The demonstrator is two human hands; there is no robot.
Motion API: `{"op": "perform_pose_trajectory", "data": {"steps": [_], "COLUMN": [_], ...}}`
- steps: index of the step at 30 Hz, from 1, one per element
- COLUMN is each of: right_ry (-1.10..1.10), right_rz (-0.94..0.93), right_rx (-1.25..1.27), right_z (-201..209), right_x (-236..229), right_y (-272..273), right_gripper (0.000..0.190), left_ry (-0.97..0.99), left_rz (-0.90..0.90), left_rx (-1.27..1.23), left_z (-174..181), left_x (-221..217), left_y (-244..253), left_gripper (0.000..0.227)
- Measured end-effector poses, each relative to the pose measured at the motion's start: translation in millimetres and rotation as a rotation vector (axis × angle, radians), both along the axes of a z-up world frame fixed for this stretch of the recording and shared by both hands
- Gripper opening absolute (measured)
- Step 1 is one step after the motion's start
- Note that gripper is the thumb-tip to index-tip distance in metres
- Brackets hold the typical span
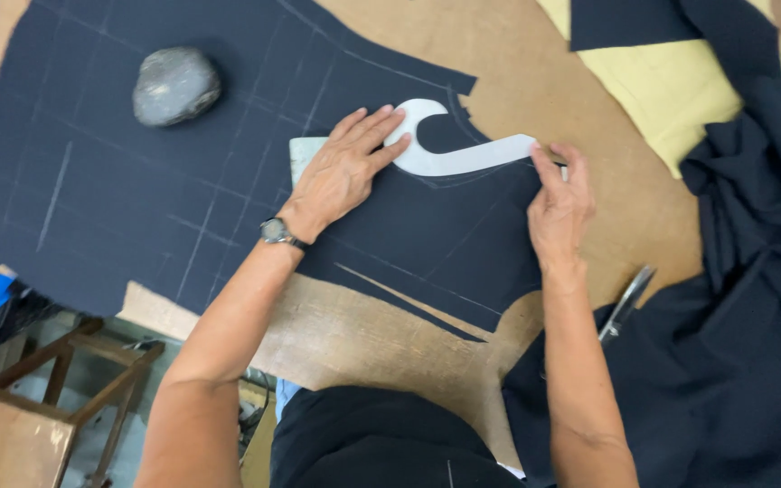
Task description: The person cuts a piece of black fabric using shears, following a pattern marked on the material. They place a white curved paper template on the fabric, trace its outline with chalk, and then cut along the marked lines. The person also uses a ruler to measure and cut straight edges on the fabric.
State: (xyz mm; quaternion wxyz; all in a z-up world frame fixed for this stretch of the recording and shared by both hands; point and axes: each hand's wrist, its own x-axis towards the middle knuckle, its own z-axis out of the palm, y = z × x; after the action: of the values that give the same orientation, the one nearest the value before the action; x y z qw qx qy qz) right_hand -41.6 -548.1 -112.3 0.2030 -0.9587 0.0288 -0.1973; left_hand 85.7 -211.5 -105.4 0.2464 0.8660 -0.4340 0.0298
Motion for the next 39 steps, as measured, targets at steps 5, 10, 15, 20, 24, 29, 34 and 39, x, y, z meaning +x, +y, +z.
{"op": "perform_pose_trajectory", "data": {"steps": [5, 10, 15, 20, 24, 29, 34, 39], "right_ry": [-0.067, -0.048, -0.074, -0.105, -0.112, 0.009, -0.129, -0.152], "right_rz": [0.044, 0.195, 0.233, 0.128, 0.094, -0.146, -0.054, 0.022], "right_rx": [0.088, -0.087, -0.138, -0.158, -0.187, -0.320, -0.199, -0.100], "right_z": [-5, 18, 17, 11, 4, -3, 11, 17], "right_x": [2, 9, 12, 2, -15, -39, -62, -100], "right_y": [-3, 20, 14, -21, -59, -98, -61, 10], "right_gripper": [0.045, 0.022, 0.015, 0.017, 0.014, 0.024, 0.026, 0.033], "left_ry": [-0.035, 0.023, -0.024, -0.016, 0.106, 0.062, 0.026, -0.035], "left_rz": [-0.016, -0.016, -0.013, -0.112, -0.124, -0.164, -0.178, -0.179], "left_rx": [-0.019, -0.075, -0.166, -0.207, -0.120, 0.054, 0.029, -0.017], "left_z": [4, 7, 25, 13, 12, 5, -8, -25], "left_x": [-3, -4, -47, -134, -197, -242, -256, -261], "left_y": [0, 6, 12, 26, 41, 52, 53, 48], "left_gripper": [0.044, 0.057, 0.052, 0.065, 0.081, 0.059, 0.059, 0.062]}}
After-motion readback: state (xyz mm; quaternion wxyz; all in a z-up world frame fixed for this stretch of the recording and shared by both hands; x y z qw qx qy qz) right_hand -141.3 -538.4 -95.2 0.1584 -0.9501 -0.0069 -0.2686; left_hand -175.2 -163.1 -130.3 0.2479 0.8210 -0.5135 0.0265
